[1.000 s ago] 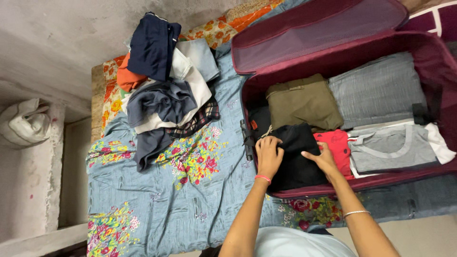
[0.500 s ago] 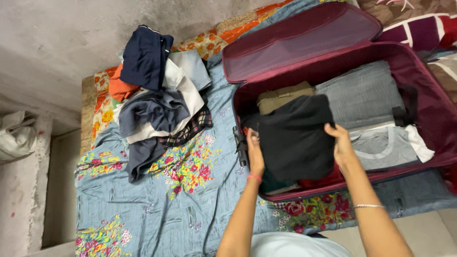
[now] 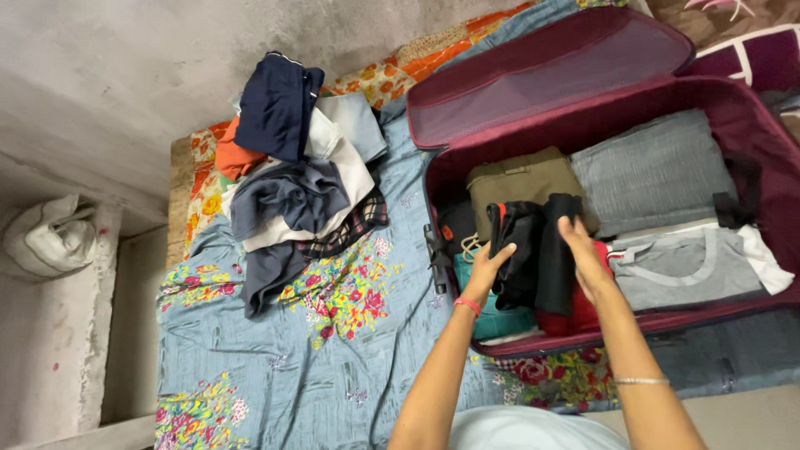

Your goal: The person unpacks a maroon suitcase placed on a bed, removing various folded clothes one by one. They place the items, including jeans, shirts, and shorts, onto a pile on the bed next to the suitcase.

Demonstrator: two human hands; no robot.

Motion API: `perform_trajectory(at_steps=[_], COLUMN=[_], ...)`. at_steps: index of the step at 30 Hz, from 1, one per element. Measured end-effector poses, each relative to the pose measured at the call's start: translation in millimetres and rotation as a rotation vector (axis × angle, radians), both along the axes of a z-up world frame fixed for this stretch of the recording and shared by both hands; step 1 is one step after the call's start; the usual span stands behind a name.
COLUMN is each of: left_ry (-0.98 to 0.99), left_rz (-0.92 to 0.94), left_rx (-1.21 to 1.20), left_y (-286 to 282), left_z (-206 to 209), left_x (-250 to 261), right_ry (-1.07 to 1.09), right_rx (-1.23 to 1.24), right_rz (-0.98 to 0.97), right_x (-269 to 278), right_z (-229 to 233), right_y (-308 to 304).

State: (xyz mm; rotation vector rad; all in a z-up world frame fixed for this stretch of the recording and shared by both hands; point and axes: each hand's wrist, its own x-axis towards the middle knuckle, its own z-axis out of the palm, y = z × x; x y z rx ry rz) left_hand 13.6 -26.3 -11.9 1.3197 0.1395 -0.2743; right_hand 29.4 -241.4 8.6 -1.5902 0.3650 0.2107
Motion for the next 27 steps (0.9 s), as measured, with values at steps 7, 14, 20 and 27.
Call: perform_trajectory(at_steps=[7,14,20,27], left_ry=[0.031,0.362,0.094,0.08], left_rz=[0.093,0.215,0.091,-0.041], left_rx=[-0.012,-0.188,-0.039,0.108], left_y=[7.8,64.0,61.7,-0.8], left_z=[1.8,-12.0,-30.4,-43.9], left_x=[3.3,26.3,5.4,-19.6], right_ry=[-0.16,-0.188,-0.245,-0.1], right_rx=[-0.349,-0.56,-0.511,0.013], right_rz=[-0.017,-0.311,-0.17,-0.061], right_x=[-10.7,-29.1,-49.4,-45.7], right_z=[-37.9,-59.7,-54.3,-56.7], right_y=[-26.0,-118.3,-80.7,-23.7])
